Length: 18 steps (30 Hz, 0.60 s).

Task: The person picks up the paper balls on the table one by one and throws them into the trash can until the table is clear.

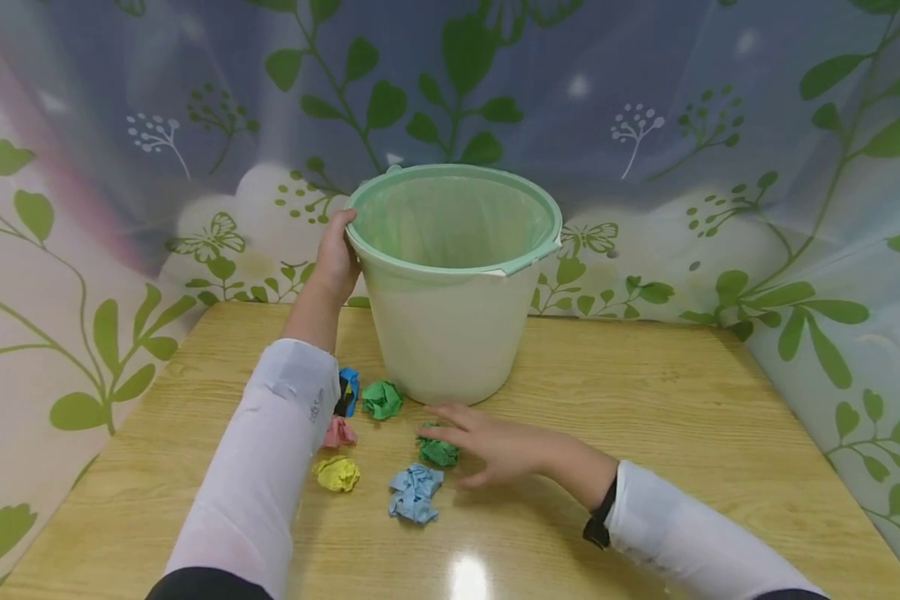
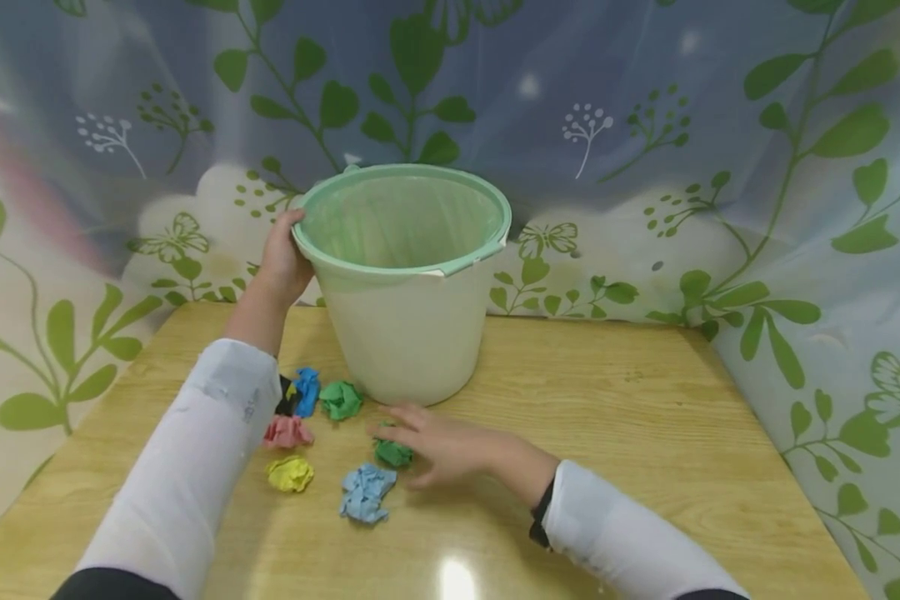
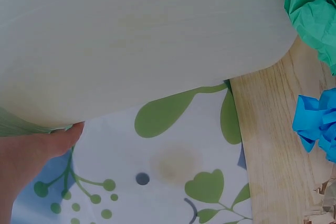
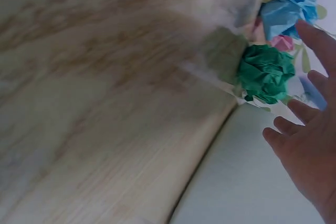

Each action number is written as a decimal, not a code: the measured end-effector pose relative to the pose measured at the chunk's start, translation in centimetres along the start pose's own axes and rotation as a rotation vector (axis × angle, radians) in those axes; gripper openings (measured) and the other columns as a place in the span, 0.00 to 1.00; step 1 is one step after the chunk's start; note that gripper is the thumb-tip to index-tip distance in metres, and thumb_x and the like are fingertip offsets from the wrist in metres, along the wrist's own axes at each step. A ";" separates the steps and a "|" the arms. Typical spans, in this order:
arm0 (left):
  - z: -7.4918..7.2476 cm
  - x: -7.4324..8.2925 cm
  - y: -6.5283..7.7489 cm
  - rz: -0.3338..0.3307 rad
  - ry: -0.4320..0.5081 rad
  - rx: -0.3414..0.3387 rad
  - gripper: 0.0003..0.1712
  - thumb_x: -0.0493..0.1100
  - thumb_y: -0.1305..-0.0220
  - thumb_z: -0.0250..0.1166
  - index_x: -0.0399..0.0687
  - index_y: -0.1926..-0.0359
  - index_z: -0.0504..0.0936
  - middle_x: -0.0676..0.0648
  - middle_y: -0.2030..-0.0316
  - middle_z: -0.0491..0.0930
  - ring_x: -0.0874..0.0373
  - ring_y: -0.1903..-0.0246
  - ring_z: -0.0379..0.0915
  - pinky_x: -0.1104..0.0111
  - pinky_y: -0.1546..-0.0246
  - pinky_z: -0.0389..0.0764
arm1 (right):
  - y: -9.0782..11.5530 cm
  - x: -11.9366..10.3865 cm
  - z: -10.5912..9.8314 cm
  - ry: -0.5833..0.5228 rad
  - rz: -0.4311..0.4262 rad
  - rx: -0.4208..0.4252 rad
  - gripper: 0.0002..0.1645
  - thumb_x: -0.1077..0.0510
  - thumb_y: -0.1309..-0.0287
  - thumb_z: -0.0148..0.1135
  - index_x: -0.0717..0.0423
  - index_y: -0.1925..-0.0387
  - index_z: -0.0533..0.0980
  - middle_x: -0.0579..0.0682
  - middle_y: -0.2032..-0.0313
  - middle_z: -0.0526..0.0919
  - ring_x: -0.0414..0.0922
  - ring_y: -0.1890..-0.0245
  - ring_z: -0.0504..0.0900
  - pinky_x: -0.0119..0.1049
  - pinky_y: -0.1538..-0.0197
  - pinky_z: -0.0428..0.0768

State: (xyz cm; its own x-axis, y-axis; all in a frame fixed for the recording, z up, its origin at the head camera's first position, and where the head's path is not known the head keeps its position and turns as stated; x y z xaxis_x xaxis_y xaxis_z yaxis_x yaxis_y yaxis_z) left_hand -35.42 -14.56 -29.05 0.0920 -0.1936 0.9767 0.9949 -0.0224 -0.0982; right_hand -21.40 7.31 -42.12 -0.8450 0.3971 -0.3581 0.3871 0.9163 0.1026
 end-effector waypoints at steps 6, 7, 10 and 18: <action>0.0 0.1 0.1 0.006 0.000 -0.002 0.34 0.53 0.30 0.35 0.53 0.25 0.52 0.54 0.24 0.47 0.59 0.25 0.36 0.55 0.25 0.36 | -0.5 0.3 0.6 0.023 0.003 -0.069 0.50 0.50 0.43 0.67 0.47 0.25 0.52 0.58 0.24 0.45 0.58 0.25 0.45 0.50 0.28 0.57; 0.0 0.1 0.1 0.006 -0.001 -0.003 0.34 0.53 0.30 0.35 0.54 0.25 0.52 0.54 0.24 0.47 0.59 0.25 0.36 0.55 0.25 0.36 | -0.6 0.4 0.7 0.028 0.003 -0.077 0.49 0.50 0.43 0.67 0.47 0.25 0.52 0.57 0.24 0.45 0.57 0.25 0.45 0.49 0.27 0.57; 0.0 0.1 0.1 0.005 -0.003 -0.002 0.34 0.53 0.30 0.35 0.54 0.25 0.53 0.54 0.25 0.48 0.59 0.25 0.37 0.55 0.25 0.36 | -0.9 0.4 0.9 0.049 0.006 -0.095 0.49 0.49 0.42 0.66 0.44 0.25 0.52 0.55 0.24 0.45 0.55 0.24 0.44 0.48 0.27 0.56; -0.1 0.0 0.2 -0.004 -0.014 0.003 0.33 0.54 0.29 0.35 0.55 0.25 0.53 0.55 0.25 0.48 0.59 0.25 0.37 0.54 0.25 0.36 | -2.0 0.4 1.0 0.113 -0.009 -0.073 0.41 0.50 0.40 0.63 0.46 0.28 0.59 0.55 0.26 0.52 0.54 0.26 0.50 0.47 0.26 0.55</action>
Point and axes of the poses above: each hand's wrist, its own y-axis away from the middle knuckle, its own z-axis out of the palm, x = y × z, the point moved 4 cm from there along -y, towards the middle knuckle
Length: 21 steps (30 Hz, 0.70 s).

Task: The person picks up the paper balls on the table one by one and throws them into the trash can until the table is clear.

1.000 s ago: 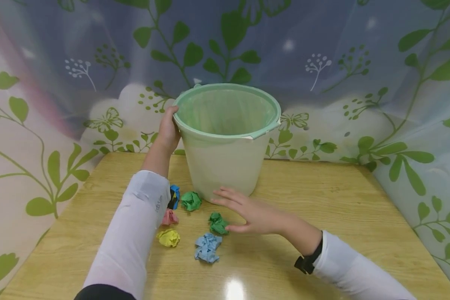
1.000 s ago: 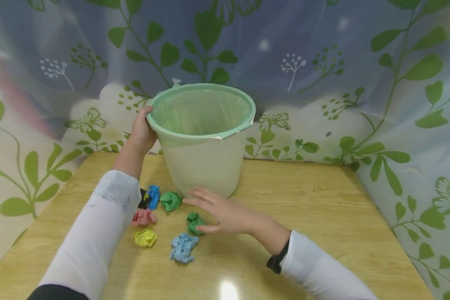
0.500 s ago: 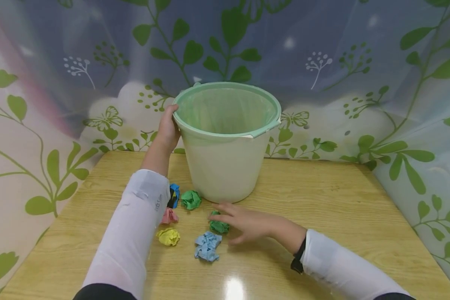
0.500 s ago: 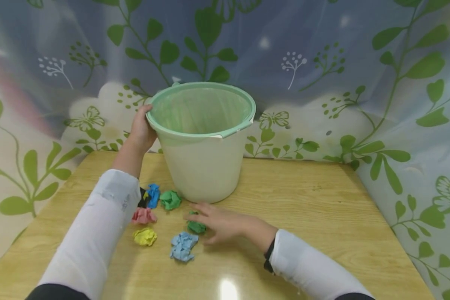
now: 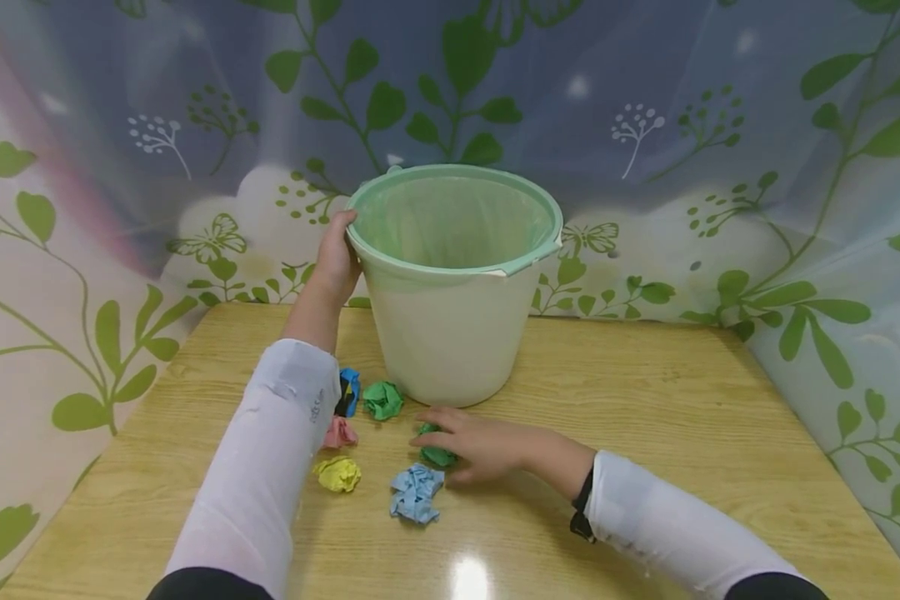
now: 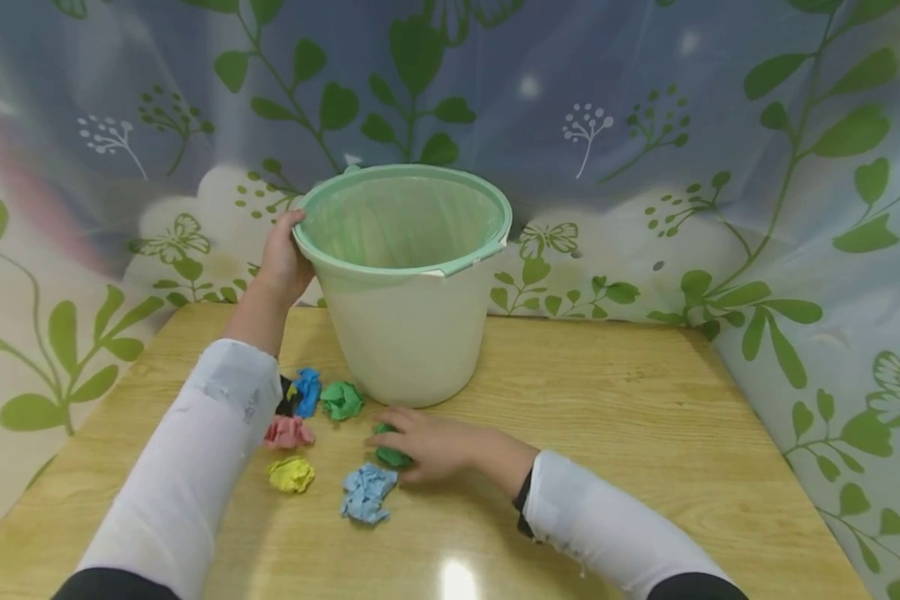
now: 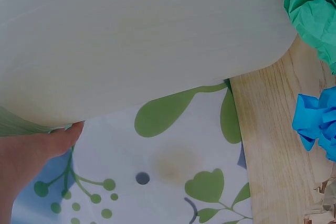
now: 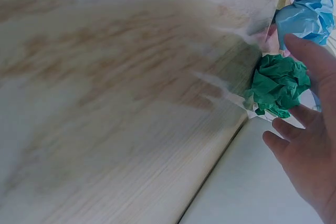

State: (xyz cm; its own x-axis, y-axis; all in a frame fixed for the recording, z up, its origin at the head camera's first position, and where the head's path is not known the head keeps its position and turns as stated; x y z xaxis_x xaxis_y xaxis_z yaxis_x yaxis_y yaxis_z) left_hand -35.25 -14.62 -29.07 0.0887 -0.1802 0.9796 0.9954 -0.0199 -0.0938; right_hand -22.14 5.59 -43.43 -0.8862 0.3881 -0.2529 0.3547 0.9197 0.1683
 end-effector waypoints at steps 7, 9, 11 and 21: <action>0.0 0.1 0.1 -0.011 -0.004 -0.002 0.33 0.54 0.29 0.35 0.56 0.25 0.52 0.56 0.24 0.46 0.59 0.24 0.35 0.54 0.25 0.36 | -0.4 0.1 -0.2 0.009 0.029 0.016 0.35 0.49 0.40 0.63 0.45 0.33 0.65 0.55 0.29 0.58 0.51 0.29 0.59 0.42 0.29 0.63; 0.1 0.2 0.0 -0.007 -0.006 -0.001 0.33 0.53 0.29 0.35 0.56 0.25 0.53 0.55 0.24 0.47 0.59 0.25 0.35 0.53 0.25 0.36 | -0.5 0.1 -0.2 0.017 0.033 0.015 0.32 0.49 0.39 0.63 0.45 0.34 0.66 0.55 0.31 0.60 0.50 0.31 0.61 0.41 0.30 0.65; 0.1 0.1 0.0 -0.006 0.001 -0.003 0.33 0.54 0.29 0.35 0.55 0.25 0.53 0.55 0.24 0.47 0.58 0.25 0.36 0.53 0.25 0.36 | -0.6 0.1 -0.2 0.030 0.034 0.016 0.30 0.49 0.38 0.62 0.46 0.36 0.68 0.55 0.33 0.63 0.49 0.33 0.64 0.40 0.32 0.67; 0.0 0.0 -0.2 -0.006 0.000 -0.001 0.34 0.53 0.29 0.35 0.55 0.24 0.51 0.54 0.24 0.46 0.57 0.24 0.36 0.53 0.25 0.37 | -0.6 0.2 0.3 0.039 0.046 0.035 0.24 0.50 0.40 0.64 0.47 0.42 0.72 0.50 0.45 0.71 0.44 0.44 0.72 0.34 0.38 0.72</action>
Point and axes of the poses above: each hand's wrist, its own y-axis away from the middle knuckle, its own z-axis out of the palm, x = y × z, the point moved 4 cm from there along -y, towards the middle knuckle
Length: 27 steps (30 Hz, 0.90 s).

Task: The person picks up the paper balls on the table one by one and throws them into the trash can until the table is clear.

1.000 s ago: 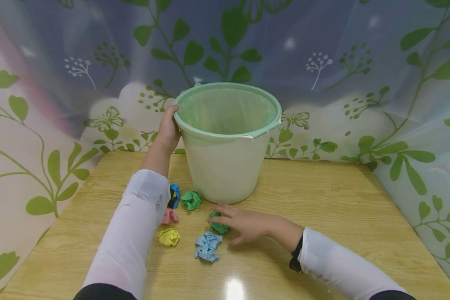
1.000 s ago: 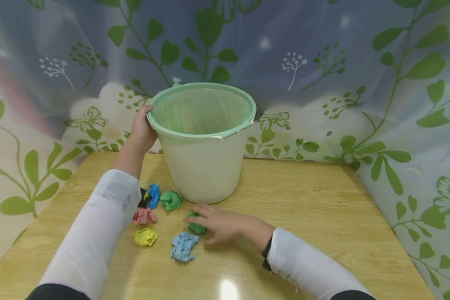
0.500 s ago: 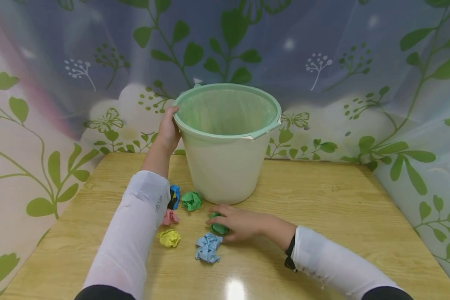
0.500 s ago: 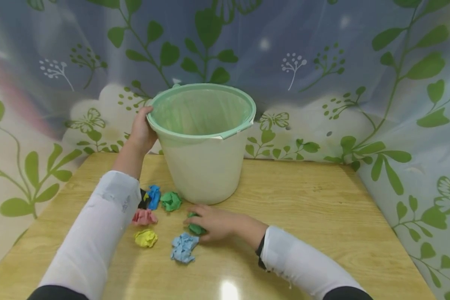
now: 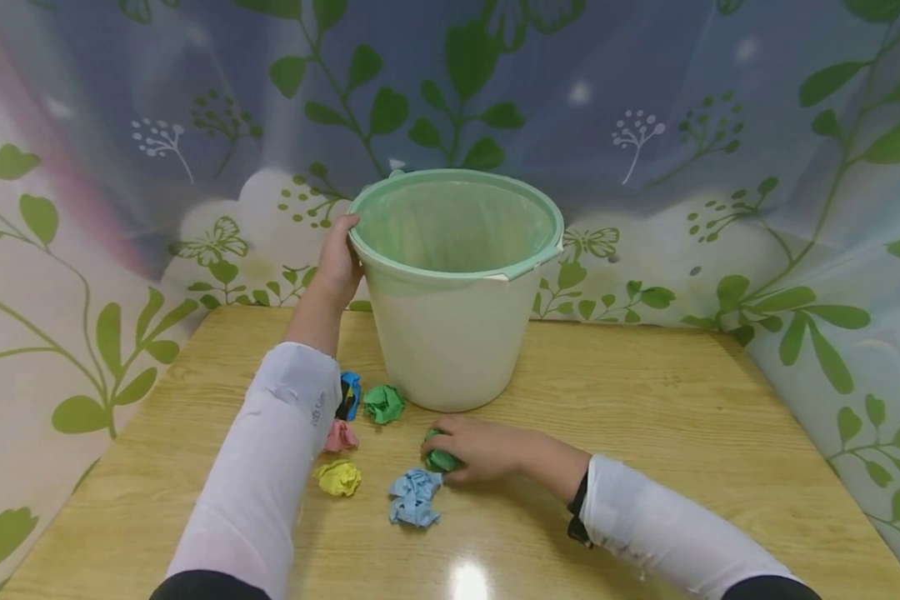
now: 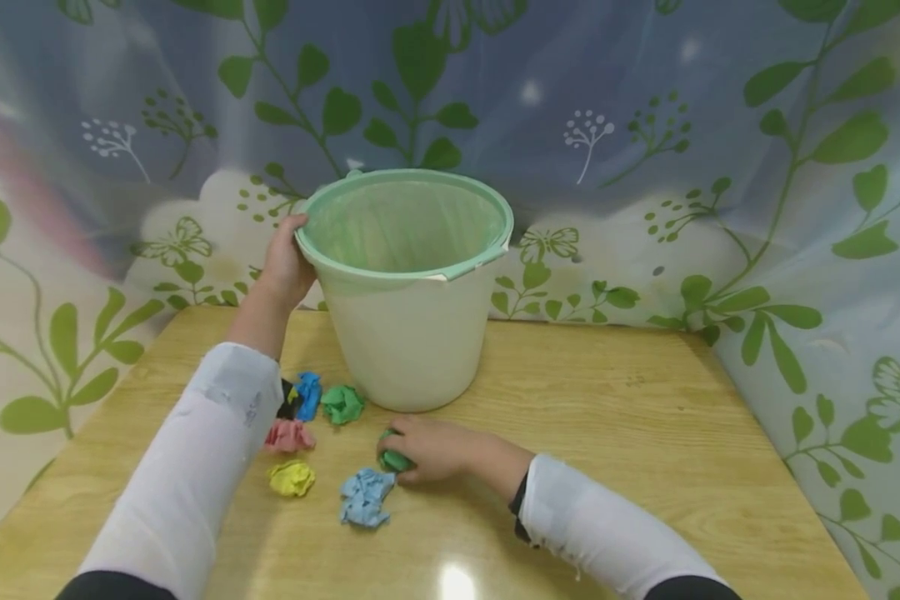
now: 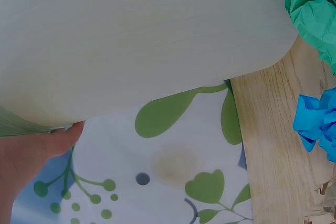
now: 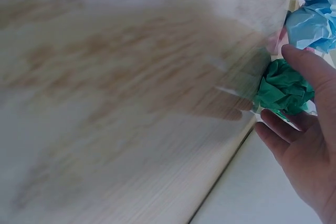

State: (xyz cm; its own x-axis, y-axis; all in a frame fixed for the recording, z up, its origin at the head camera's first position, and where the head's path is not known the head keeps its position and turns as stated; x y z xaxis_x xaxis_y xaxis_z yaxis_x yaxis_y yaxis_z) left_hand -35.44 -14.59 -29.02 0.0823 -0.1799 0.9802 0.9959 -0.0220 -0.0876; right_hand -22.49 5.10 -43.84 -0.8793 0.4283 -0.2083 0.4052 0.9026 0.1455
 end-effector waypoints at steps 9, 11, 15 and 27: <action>0.0 0.2 0.1 0.000 -0.008 0.002 0.33 0.53 0.29 0.36 0.54 0.25 0.53 0.54 0.25 0.48 0.57 0.25 0.36 0.53 0.25 0.37 | 0.0 0.5 0.2 -0.003 -0.015 0.011 0.16 0.54 0.42 0.66 0.48 0.53 0.74 0.48 0.54 0.72 0.41 0.52 0.73 0.31 0.43 0.74; 0.0 0.1 0.2 -0.001 0.000 0.003 0.33 0.53 0.29 0.35 0.54 0.25 0.53 0.54 0.24 0.48 0.57 0.25 0.36 0.53 0.25 0.37 | 0.0 0.5 0.3 0.004 -0.018 0.015 0.15 0.55 0.42 0.66 0.49 0.55 0.74 0.47 0.56 0.72 0.41 0.53 0.73 0.31 0.45 0.75; 0.0 -0.1 0.3 0.005 0.007 0.003 0.33 0.53 0.29 0.35 0.54 0.25 0.53 0.53 0.25 0.48 0.57 0.25 0.37 0.53 0.25 0.37 | 0.0 0.5 0.3 0.024 -0.010 0.016 0.13 0.56 0.41 0.64 0.50 0.55 0.73 0.47 0.58 0.71 0.41 0.55 0.73 0.31 0.47 0.75; 0.0 -0.1 0.3 -0.003 0.004 0.004 0.34 0.54 0.30 0.35 0.56 0.25 0.53 0.55 0.25 0.48 0.59 0.25 0.37 0.54 0.25 0.37 | 0.2 0.5 0.1 -0.019 -0.015 0.050 0.10 0.59 0.39 0.62 0.53 0.57 0.71 0.46 0.60 0.71 0.40 0.58 0.73 0.31 0.51 0.76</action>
Point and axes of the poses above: each hand's wrist, its own y-axis away from the middle knuckle, its own z-axis out of the palm, x = y × z, the point moved 4 cm from there along -y, towards the middle knuckle
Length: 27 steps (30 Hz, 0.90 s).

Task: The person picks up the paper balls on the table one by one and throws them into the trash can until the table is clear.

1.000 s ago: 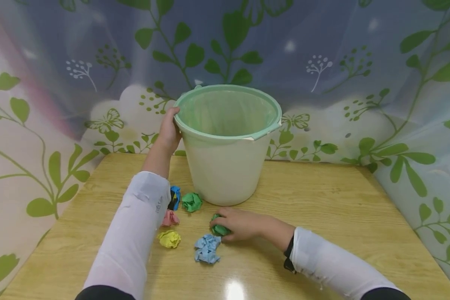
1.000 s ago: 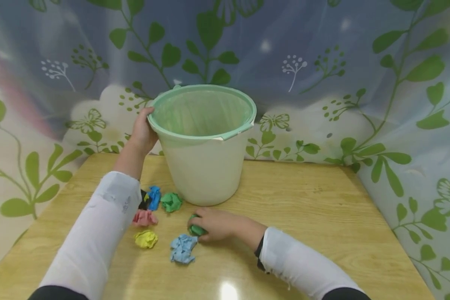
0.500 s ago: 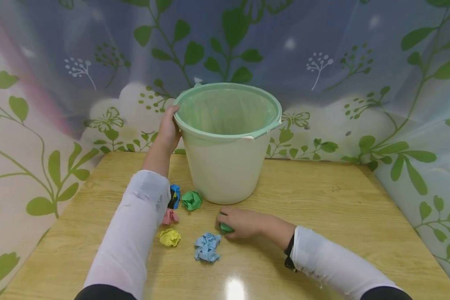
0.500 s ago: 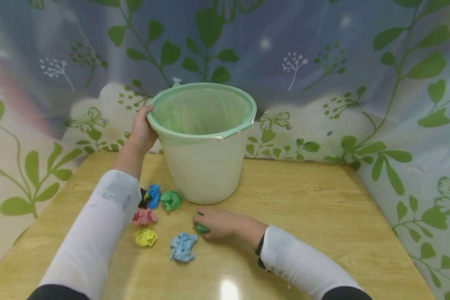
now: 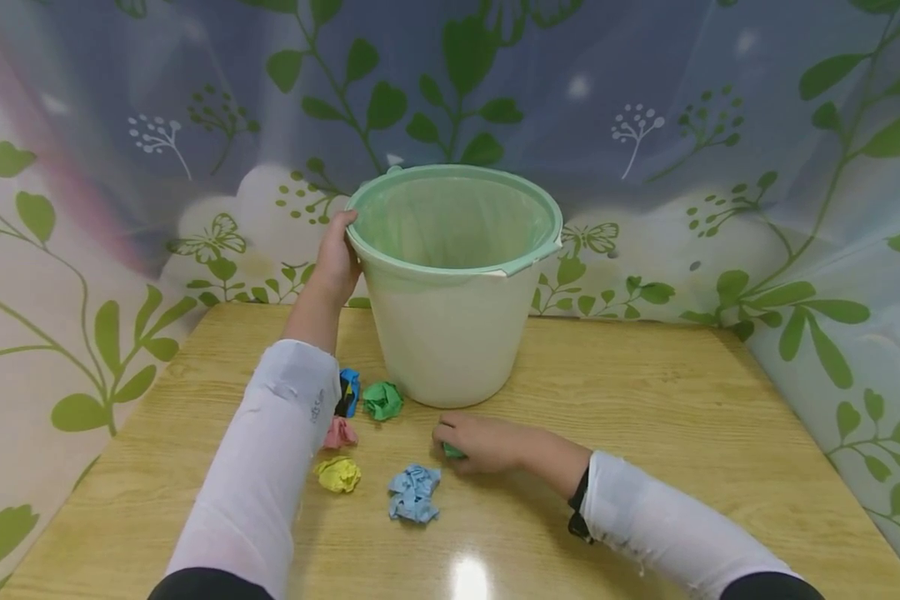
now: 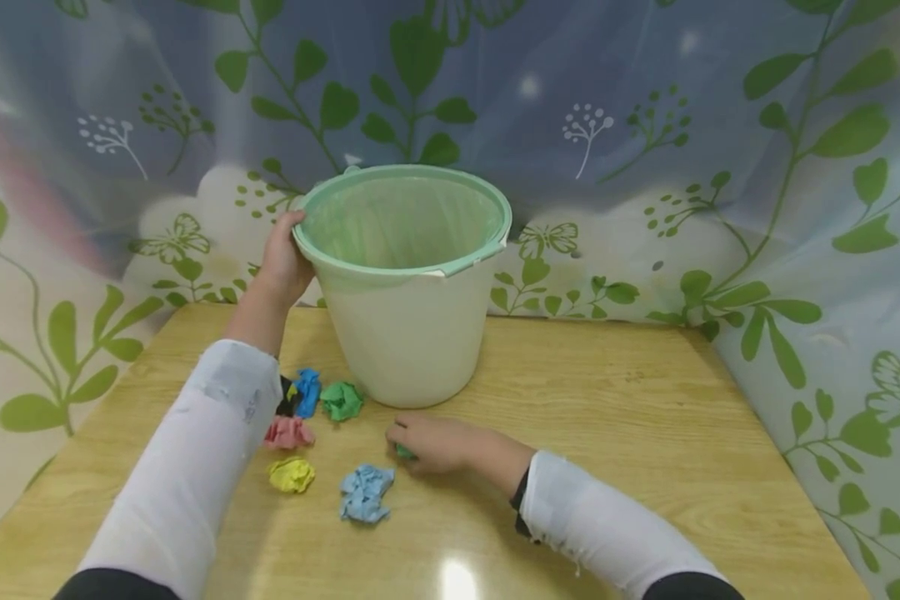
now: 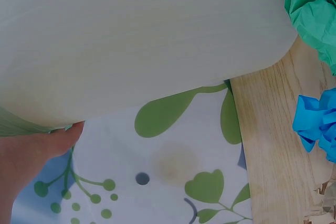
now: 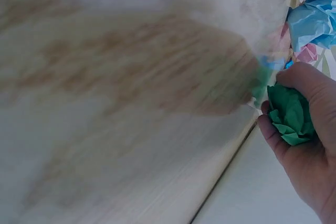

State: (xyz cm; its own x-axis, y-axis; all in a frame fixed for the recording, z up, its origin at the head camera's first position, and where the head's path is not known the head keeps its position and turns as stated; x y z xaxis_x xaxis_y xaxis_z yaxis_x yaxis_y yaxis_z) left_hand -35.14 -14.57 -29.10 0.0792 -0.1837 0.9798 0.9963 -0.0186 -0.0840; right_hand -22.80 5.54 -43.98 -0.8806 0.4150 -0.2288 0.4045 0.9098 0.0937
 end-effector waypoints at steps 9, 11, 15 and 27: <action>0.0 0.1 0.0 0.003 -0.005 -0.001 0.34 0.54 0.30 0.35 0.56 0.25 0.52 0.56 0.24 0.46 0.59 0.25 0.35 0.53 0.25 0.35 | 0.1 0.0 -1.7 -0.088 0.012 0.067 0.14 0.64 0.42 0.62 0.52 0.55 0.70 0.46 0.59 0.70 0.41 0.58 0.71 0.32 0.51 0.74; 0.0 0.0 0.0 0.002 -0.008 -0.003 0.34 0.54 0.30 0.35 0.56 0.25 0.52 0.56 0.24 0.46 0.59 0.25 0.35 0.53 0.25 0.35 | 0.1 -0.2 -2.2 -0.072 0.002 0.088 0.15 0.64 0.42 0.63 0.53 0.55 0.70 0.47 0.58 0.72 0.42 0.57 0.72 0.33 0.50 0.75; 0.0 0.0 0.0 0.001 -0.003 -0.006 0.34 0.54 0.30 0.35 0.57 0.24 0.51 0.56 0.24 0.44 0.59 0.25 0.34 0.52 0.26 0.34 | 0.2 -0.5 -3.4 -0.055 -0.017 0.130 0.16 0.64 0.43 0.62 0.56 0.54 0.71 0.49 0.58 0.74 0.43 0.56 0.74 0.34 0.50 0.76; 0.1 -0.1 -0.2 -0.004 0.006 -0.002 0.34 0.54 0.30 0.35 0.55 0.24 0.51 0.55 0.24 0.46 0.59 0.25 0.35 0.53 0.25 0.35 | 1.3 -2.5 -10.1 0.000 -0.204 0.383 0.15 0.70 0.47 0.62 0.60 0.58 0.71 0.51 0.62 0.75 0.43 0.62 0.73 0.32 0.56 0.76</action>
State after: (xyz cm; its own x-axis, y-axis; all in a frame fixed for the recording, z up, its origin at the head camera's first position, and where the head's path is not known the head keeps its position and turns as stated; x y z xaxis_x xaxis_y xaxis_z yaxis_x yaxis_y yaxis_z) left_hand -35.36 -14.48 -29.15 0.0745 -0.1895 0.9790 0.9966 -0.0211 -0.0799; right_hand -22.58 5.77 -33.54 -0.9520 0.2269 -0.2054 0.2843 0.9039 -0.3196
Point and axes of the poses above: each hand's wrist, its own y-axis away from the middle knuckle, its own z-axis out of the palm, x = y × z, the point moved 4 cm from there along -y, towards the middle knuckle
